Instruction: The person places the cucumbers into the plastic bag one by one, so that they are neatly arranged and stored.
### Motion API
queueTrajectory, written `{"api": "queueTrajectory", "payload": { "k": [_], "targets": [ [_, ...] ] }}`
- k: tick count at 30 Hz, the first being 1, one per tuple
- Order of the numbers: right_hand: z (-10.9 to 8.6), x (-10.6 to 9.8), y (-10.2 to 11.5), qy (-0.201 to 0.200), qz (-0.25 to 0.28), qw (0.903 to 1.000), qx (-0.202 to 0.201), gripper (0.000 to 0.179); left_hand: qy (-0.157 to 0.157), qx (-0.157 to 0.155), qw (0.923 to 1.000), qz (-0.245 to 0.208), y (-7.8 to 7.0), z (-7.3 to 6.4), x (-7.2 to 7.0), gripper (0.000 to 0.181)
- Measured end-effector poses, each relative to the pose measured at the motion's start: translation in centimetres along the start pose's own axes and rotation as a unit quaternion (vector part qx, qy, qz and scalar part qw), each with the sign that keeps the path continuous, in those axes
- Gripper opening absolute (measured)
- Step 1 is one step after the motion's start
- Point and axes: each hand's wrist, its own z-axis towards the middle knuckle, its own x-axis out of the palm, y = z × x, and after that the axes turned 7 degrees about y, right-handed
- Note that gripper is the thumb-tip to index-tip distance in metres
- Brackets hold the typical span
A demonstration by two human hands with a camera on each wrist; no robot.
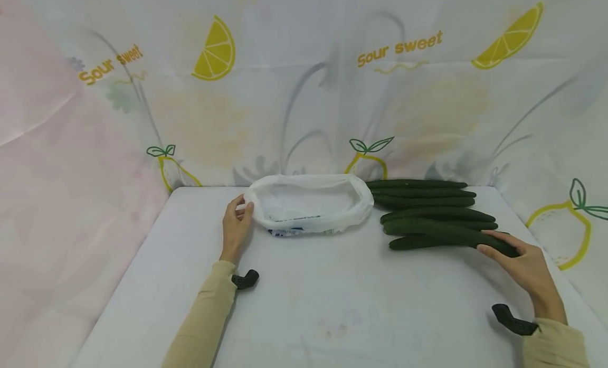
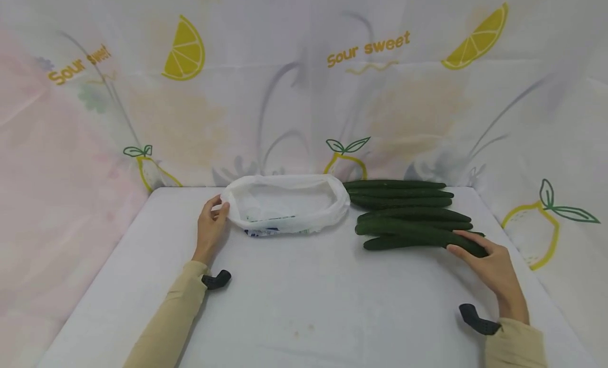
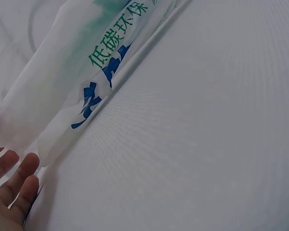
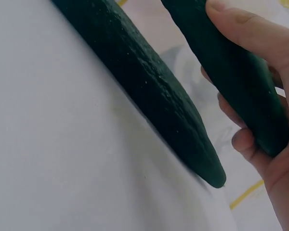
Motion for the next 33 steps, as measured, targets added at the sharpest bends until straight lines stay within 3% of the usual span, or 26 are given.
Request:
{"api": "queueTrajectory", "payload": {
  "k": [15, 33],
  "targets": [
    [0.9, 1.9, 2.8, -0.058, -0.002, 0.9979, 0.027, 0.052, 0.003, 0.002, 1.0000, -0.005, 0.1, 0.3, 0.1, 0.046],
    [2.0, 3.5, 6.5, -0.055, -0.009, 0.9983, 0.014, 0.058, 0.013, 0.005, 0.9999, -0.008, 0.2, 0.2, 0.0, 0.047]
  ]
}}
